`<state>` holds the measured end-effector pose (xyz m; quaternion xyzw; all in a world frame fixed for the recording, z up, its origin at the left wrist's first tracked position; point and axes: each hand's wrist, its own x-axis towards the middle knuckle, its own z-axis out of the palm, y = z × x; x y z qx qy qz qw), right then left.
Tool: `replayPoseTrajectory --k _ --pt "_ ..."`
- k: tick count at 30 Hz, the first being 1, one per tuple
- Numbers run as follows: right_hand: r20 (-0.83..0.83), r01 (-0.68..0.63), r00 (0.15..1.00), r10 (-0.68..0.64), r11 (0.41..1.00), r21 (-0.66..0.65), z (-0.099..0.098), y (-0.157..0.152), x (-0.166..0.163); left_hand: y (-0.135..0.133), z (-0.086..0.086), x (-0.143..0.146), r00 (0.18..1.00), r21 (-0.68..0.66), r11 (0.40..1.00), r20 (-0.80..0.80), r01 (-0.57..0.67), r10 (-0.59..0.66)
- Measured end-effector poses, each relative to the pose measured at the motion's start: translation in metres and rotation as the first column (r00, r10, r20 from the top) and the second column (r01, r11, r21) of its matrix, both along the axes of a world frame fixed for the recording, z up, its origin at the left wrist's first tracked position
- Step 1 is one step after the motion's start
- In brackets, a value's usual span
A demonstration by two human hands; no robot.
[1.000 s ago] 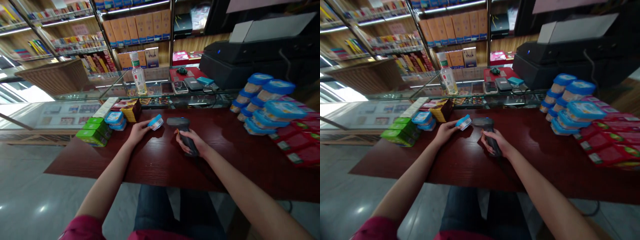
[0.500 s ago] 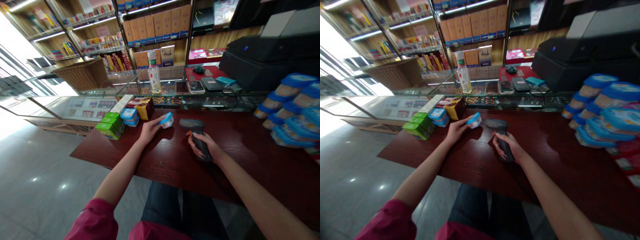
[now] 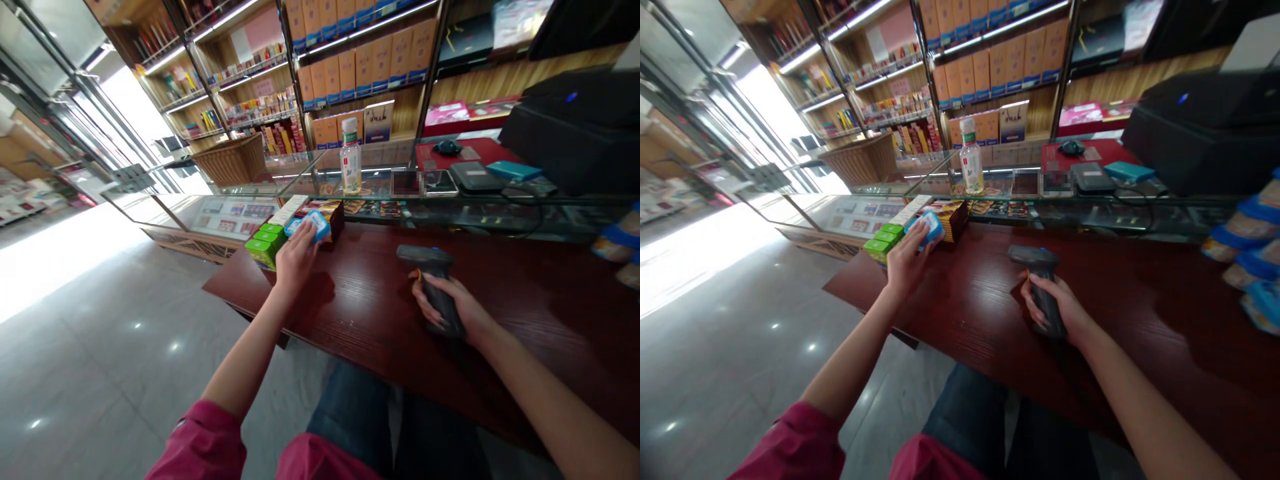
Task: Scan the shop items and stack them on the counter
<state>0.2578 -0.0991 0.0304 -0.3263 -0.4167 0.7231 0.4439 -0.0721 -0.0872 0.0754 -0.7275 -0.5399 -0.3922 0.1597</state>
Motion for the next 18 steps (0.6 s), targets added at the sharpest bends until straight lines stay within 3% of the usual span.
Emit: replayPoseTrajectory --k 3,7,15,18 --pt "0.006 0.012 1.0 -0.012 1.0 0.006 0.002 -0.001 0.0 0.0 -0.022 0.021 0.997 -0.127 0.992 -0.071 -0.001 -0.008" --pt "0.004 0.023 1.0 -0.023 1.0 0.012 0.006 -0.003 0.001 0.014 -0.036 0.044 0.965 -0.295 0.934 -0.219 -0.204 0.142" --pt "-0.003 0.004 1.0 -0.004 1.0 0.001 0.005 -0.002 0.0 0.042 -0.025 0.068 0.852 -0.342 0.818 -0.426 -0.463 0.304" --pt "-0.029 0.068 0.997 -0.067 0.998 0.012 0.007 -0.004 0.002 0.041 -0.02 0.074 0.832 -0.391 0.768 -0.453 -0.508 0.32"
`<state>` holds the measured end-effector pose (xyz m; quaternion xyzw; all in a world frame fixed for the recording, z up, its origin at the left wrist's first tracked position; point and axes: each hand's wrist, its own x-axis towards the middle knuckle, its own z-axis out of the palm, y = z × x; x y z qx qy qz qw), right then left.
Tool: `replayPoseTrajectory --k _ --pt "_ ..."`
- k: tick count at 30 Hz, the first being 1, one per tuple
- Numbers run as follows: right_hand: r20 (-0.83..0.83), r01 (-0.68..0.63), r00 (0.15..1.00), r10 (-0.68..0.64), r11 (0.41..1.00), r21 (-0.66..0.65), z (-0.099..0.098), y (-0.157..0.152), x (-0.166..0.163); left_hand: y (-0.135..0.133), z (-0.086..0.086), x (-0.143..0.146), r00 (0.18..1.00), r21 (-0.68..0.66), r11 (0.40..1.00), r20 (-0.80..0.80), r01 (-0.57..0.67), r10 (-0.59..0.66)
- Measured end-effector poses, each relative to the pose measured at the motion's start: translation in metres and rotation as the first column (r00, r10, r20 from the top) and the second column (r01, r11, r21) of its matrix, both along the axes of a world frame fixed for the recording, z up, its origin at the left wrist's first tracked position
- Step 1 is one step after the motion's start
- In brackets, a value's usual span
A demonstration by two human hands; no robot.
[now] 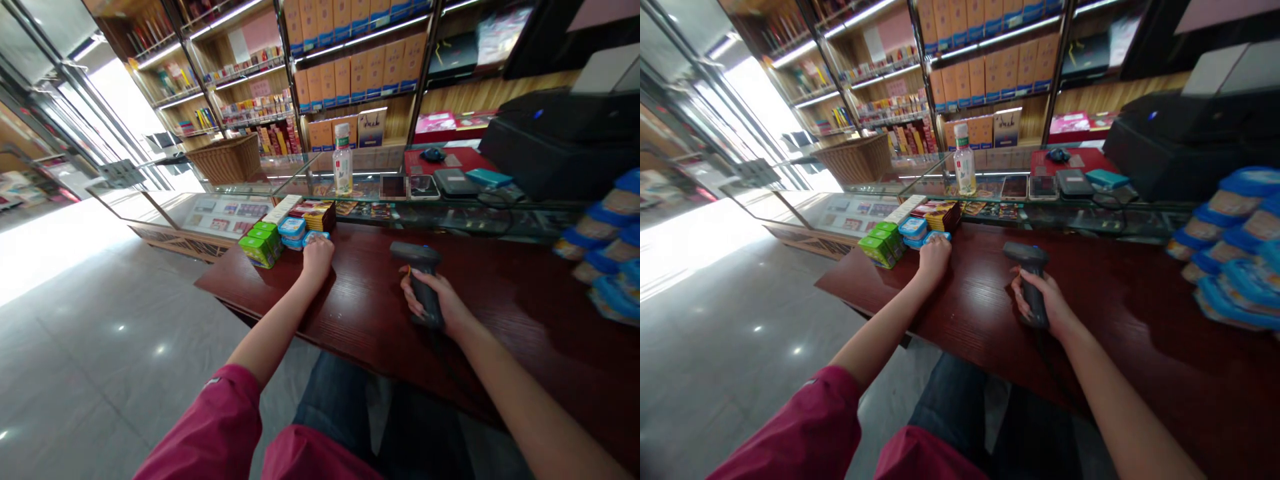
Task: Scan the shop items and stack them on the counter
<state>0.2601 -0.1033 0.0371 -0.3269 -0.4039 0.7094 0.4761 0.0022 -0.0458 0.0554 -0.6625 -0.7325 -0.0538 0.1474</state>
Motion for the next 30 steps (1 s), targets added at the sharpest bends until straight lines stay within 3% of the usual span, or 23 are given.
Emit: replayPoseTrajectory --k 4,7,9,12,16,18,21,24,27,30 --pt "-0.059 0.245 0.968 -0.242 0.969 0.038 0.006 -0.012 0.013 -0.014 0.007 0.016 1.0 0.059 0.998 0.011 0.008 -0.008" --pt "-0.108 0.515 0.854 -0.509 0.856 0.045 0.008 -0.028 0.035 -0.022 0.01 0.049 0.966 0.181 0.95 -0.01 0.256 -0.258" --pt "-0.101 0.659 0.752 -0.652 0.748 0.076 0.007 -0.042 0.054 -0.024 0.013 0.085 0.867 0.198 0.853 0.029 0.482 -0.497" --pt "-0.132 0.825 0.564 -0.815 0.547 0.143 0.003 -0.069 0.084 -0.029 0.019 0.157 0.628 0.208 0.636 0.113 0.743 -0.77" --pt "-0.19 0.936 0.342 -0.92 0.315 0.158 -0.004 -0.097 0.114 -0.032 0.034 0.262 0.336 0.241 0.358 0.13 0.902 -0.933" --pt "-0.209 0.956 0.284 -0.936 0.26 0.137 -0.008 -0.103 0.122 -0.03 0.042 0.308 0.267 0.256 0.289 0.118 0.923 -0.957" --pt "-0.222 0.962 0.268 -0.938 0.249 0.108 -0.012 -0.104 0.125 -0.026 0.052 0.362 0.249 0.231 0.266 0.099 0.936 -0.963" --pt "-0.206 0.947 0.316 -0.926 0.297 0.119 -0.013 -0.102 0.123 -0.022 0.058 0.392 0.281 0.207 0.307 0.148 0.929 -0.948" --pt "-0.193 0.934 0.355 -0.915 0.338 0.117 -0.011 -0.104 0.123 -0.016 0.058 0.394 0.304 0.218 0.373 0.294 0.902 -0.906" --pt "-0.21 0.92 0.391 -0.896 0.377 0.105 -0.009 -0.108 0.123 -0.006 0.049 0.368 0.191 0.333 0.378 0.478 0.864 -0.857"
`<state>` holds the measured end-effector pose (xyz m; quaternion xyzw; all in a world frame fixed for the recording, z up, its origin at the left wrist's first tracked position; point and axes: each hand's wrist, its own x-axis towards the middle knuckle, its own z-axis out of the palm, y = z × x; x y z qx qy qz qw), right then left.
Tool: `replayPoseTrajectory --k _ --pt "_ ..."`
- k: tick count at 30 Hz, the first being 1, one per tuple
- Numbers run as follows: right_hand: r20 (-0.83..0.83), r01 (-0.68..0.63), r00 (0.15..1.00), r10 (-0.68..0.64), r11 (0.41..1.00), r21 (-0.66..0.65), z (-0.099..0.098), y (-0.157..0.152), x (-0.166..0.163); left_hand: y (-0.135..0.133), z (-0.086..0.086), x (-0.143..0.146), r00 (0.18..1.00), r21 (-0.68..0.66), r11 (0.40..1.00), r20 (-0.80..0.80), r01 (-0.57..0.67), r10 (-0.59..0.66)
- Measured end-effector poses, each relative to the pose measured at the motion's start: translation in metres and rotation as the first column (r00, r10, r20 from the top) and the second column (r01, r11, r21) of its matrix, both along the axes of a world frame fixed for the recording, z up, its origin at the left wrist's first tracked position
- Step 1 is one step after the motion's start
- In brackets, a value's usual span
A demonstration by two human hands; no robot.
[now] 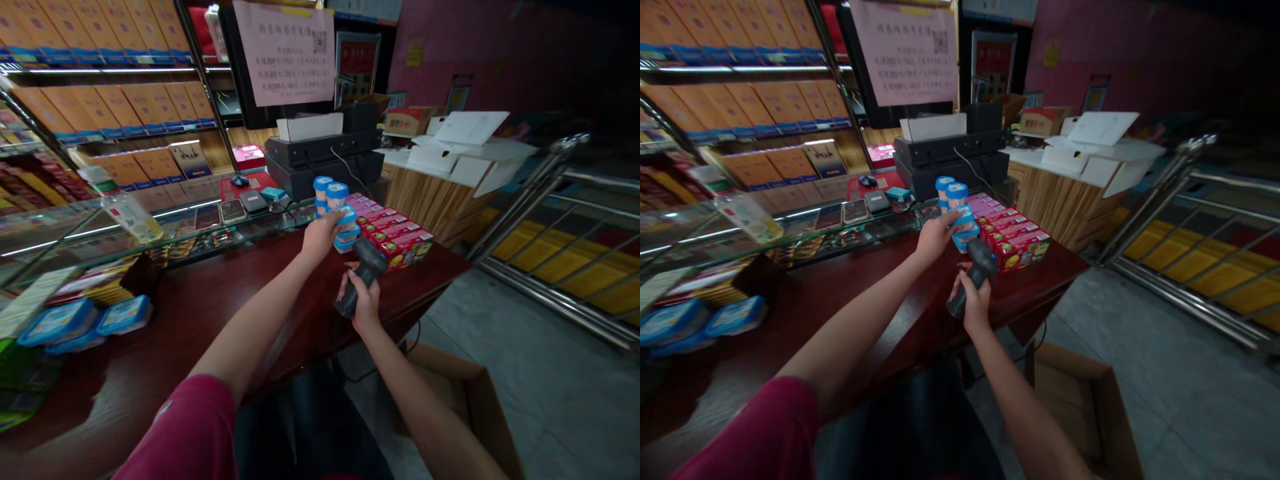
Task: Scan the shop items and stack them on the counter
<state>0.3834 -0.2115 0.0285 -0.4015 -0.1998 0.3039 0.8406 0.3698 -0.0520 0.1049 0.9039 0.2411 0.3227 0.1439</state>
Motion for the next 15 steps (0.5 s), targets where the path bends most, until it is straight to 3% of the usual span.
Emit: replayPoseTrajectory --k 2,6,8,11,13,15 --pt "0.009 -0.063 0.998 0.063 0.998 0.008 0.002 0.0 -0.001 0.009 -0.011 -0.031 0.987 -0.099 0.995 0.163 0.011 0.005" --pt "0.032 -0.318 0.947 0.32 0.947 -0.055 0.003 0.011 -0.012 0.029 -0.039 -0.117 0.929 -0.326 0.94 0.308 -0.099 0.205" --pt "0.036 -0.505 0.859 0.511 0.856 -0.109 0.004 0.024 -0.023 0.039 -0.052 -0.166 0.908 -0.443 0.891 0.327 -0.098 0.263" --pt "0.066 -0.73 0.661 0.748 0.661 -0.173 0.008 0.052 -0.044 0.048 -0.067 -0.238 0.888 -0.58 0.813 0.349 -0.047 0.3" --pt "0.076 -0.806 0.554 0.829 0.558 -0.198 0.012 0.072 -0.063 0.048 -0.074 -0.281 0.868 -0.623 0.781 0.359 -0.051 0.343" --pt "0.065 -0.841 0.498 0.865 0.5 -0.204 0.013 0.087 -0.083 0.046 -0.079 -0.315 0.843 -0.653 0.754 0.365 -0.07 0.395"
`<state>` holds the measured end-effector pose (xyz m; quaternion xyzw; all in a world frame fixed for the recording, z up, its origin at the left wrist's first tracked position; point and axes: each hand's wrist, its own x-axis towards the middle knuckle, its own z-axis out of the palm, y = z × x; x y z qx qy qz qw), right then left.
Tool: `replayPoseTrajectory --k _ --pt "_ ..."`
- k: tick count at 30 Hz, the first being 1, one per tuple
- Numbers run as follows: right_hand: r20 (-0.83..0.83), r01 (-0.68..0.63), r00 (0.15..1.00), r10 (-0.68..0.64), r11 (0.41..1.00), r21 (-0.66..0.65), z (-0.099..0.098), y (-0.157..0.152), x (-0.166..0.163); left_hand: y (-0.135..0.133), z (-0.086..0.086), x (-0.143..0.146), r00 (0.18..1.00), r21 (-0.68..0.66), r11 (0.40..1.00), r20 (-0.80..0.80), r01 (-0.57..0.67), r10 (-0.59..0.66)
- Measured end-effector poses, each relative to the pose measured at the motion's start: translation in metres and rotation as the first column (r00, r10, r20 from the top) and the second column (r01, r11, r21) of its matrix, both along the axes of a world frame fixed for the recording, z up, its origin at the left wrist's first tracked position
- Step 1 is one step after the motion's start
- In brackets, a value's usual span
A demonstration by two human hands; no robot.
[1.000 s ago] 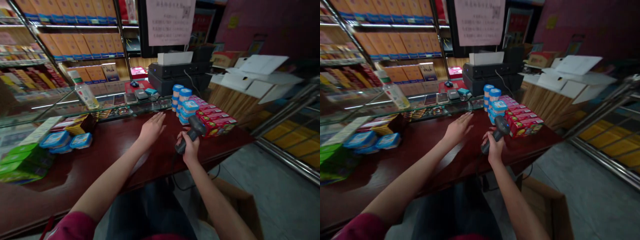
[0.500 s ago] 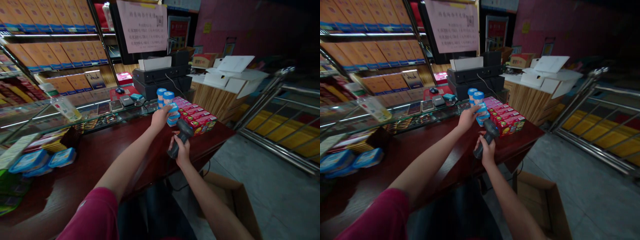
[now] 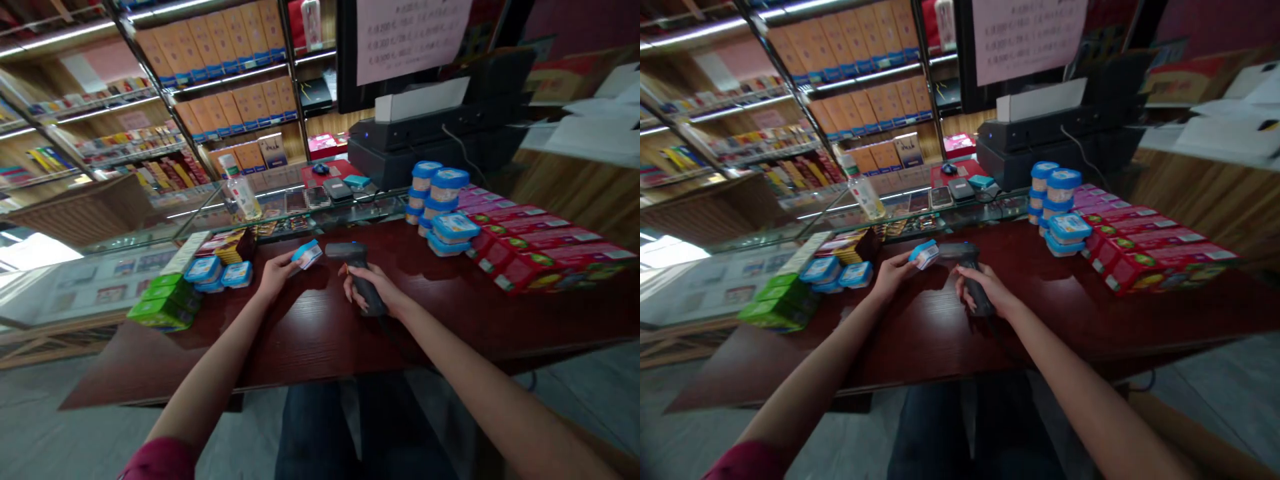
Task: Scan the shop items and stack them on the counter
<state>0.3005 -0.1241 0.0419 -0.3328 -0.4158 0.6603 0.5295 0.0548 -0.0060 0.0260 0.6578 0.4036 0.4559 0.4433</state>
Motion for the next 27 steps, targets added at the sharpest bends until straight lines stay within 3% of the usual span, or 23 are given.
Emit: replayPoseTrajectory --k 5,13,18,21,23,27 --pt "-0.008 -0.024 1.0 0.024 0.999 -0.048 -0.005 0.013 -0.038 -0.007 -0.009 -0.035 0.994 -0.069 0.994 0.052 -0.087 0.091" --pt "0.06 0.037 0.998 -0.036 0.999 -0.009 -0.007 0.008 -0.038 -0.008 -0.009 -0.03 0.998 -0.042 0.999 0.06 0.023 -0.021" --pt "0.063 0.023 0.998 -0.023 1.0 -0.004 -0.006 0.007 -0.039 -0.01 -0.011 -0.031 1.0 0.005 1.0 0.006 -0.013 0.013" --pt "0.065 0.03 0.997 -0.028 0.999 -0.023 -0.007 0.006 -0.039 -0.017 -0.005 -0.034 0.989 0.156 0.986 -0.12 -0.066 0.085" --pt "0.069 0.034 0.997 -0.031 0.999 -0.034 -0.008 0.006 -0.038 -0.026 0.004 -0.037 0.961 0.319 0.943 -0.216 -0.096 0.171" --pt "0.082 0.02 0.997 -0.014 0.998 -0.066 -0.009 0.006 -0.035 -0.045 0.025 -0.053 0.819 0.587 0.762 -0.274 -0.273 0.504"
